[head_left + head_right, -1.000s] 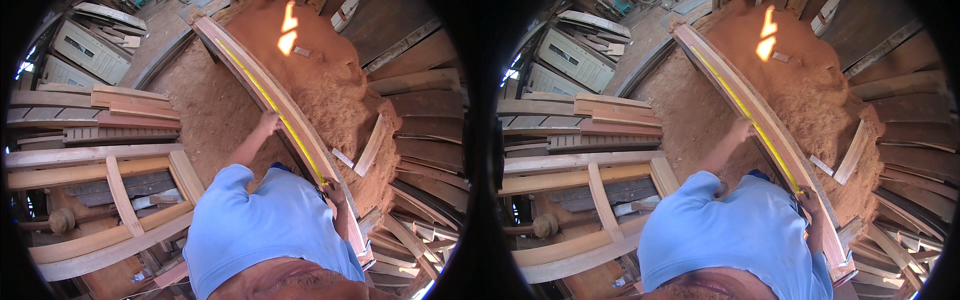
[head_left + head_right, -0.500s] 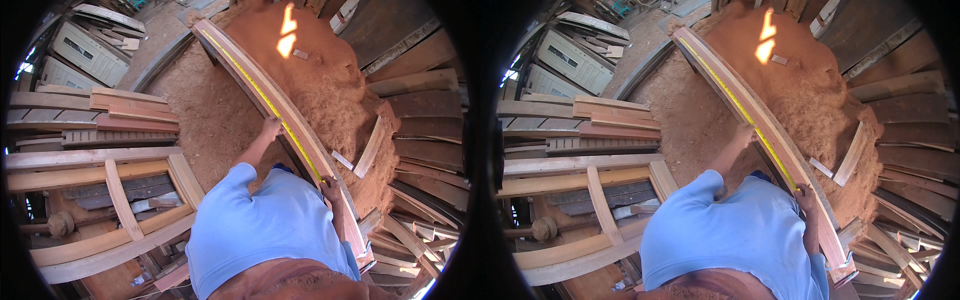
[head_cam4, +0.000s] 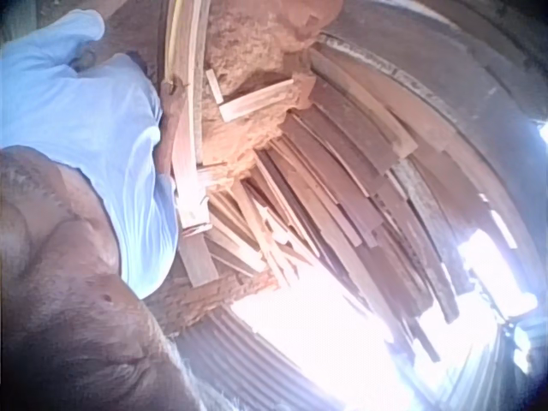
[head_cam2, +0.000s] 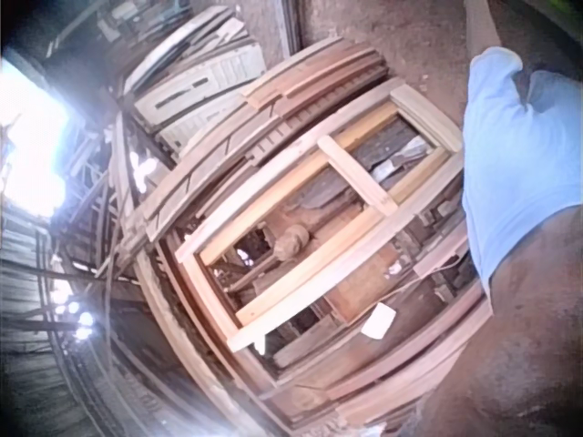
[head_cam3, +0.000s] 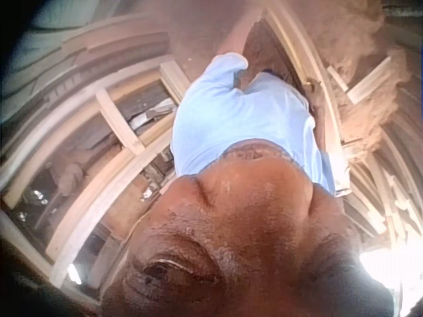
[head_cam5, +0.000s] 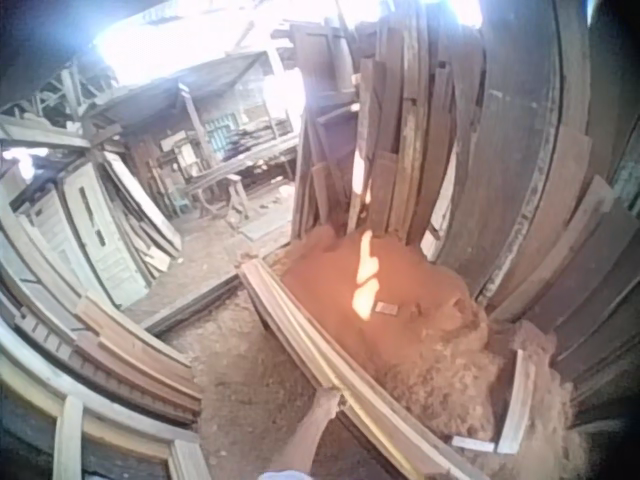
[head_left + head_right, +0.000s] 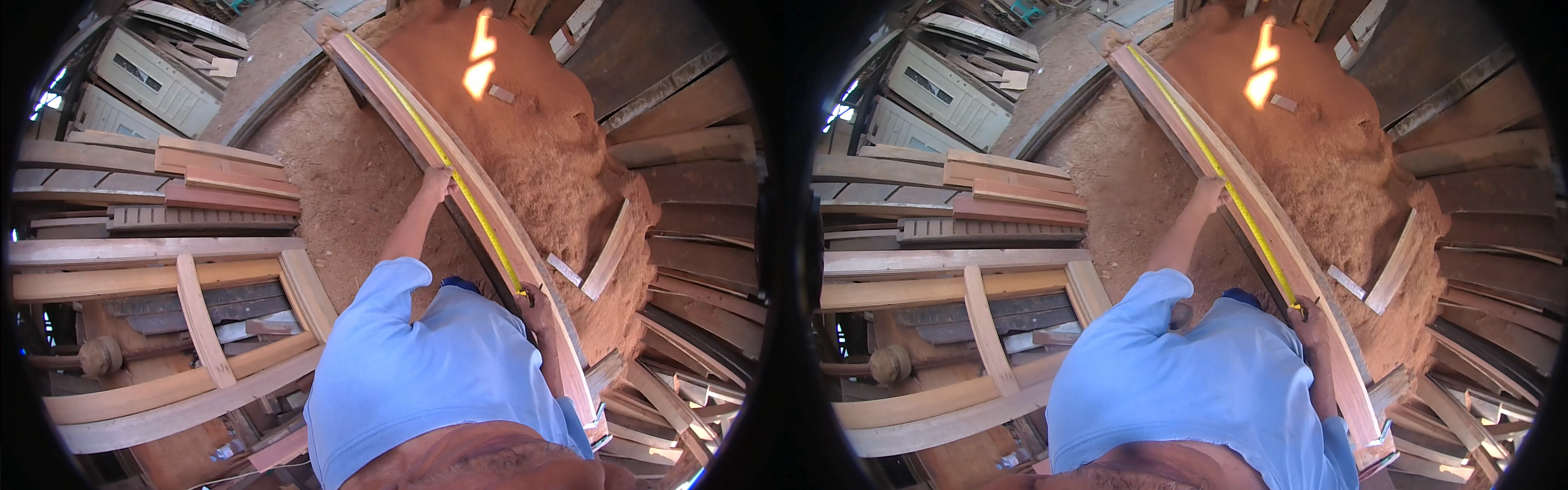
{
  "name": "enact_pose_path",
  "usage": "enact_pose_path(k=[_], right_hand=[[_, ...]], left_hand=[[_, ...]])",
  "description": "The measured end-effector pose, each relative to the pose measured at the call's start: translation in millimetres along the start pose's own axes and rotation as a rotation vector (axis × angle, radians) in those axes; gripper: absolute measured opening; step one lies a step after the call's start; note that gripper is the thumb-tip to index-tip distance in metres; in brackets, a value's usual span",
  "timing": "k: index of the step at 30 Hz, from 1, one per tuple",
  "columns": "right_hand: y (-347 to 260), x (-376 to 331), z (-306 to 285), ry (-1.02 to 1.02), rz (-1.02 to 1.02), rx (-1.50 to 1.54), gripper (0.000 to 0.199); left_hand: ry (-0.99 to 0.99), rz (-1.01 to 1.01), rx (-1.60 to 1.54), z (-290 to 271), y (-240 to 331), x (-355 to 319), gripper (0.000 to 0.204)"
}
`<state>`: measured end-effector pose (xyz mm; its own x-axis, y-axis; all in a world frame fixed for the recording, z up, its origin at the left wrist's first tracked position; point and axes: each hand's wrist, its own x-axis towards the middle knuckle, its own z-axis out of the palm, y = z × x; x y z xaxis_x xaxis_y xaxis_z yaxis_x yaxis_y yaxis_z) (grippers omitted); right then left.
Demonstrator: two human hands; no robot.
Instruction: The person measures and marks a long wooden plank using a tape measure, square, and pencil. They repeatedly align the square and draw lines, then measure the plank length and mark it before moving the plank aside.
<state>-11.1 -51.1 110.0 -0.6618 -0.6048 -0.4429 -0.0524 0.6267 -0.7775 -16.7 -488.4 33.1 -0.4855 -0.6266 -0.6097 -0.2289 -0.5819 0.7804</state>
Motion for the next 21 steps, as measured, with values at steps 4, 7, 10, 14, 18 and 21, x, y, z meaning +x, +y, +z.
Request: enact_pose_path(k=[4,7,10,14,18,21], right_hand=[[12,-14,-2,0.026,-0.020,0.007,0.045],[-9,-9,-1,0.029,-0.014,-0.048,0.044],[-19,-2,1,0.025,-0.005,-0.059,0.042],[-13,-2,1,0.061,-0.028,-0.056,0.039],[-13,-9,-2,0.043,-0.022,-0.056,0.039],[-12,-16,-6,0.038,0.023,-0.049,0.038]], left_hand=[[0.011,0.009,0.013,-11,13,24,0.009],[0.061,0.020,-0.005,-20,12,37,0.007],[0.078,0.025,-0.018,-25,14,45,0.007],[0.035,0.021,0.007,-17,16,41,0.007],[0.004,0.016,-0.017,-20,7,37,0.007],[-0.004,-0.007,-0.028,-10,-3,30,0.007]])
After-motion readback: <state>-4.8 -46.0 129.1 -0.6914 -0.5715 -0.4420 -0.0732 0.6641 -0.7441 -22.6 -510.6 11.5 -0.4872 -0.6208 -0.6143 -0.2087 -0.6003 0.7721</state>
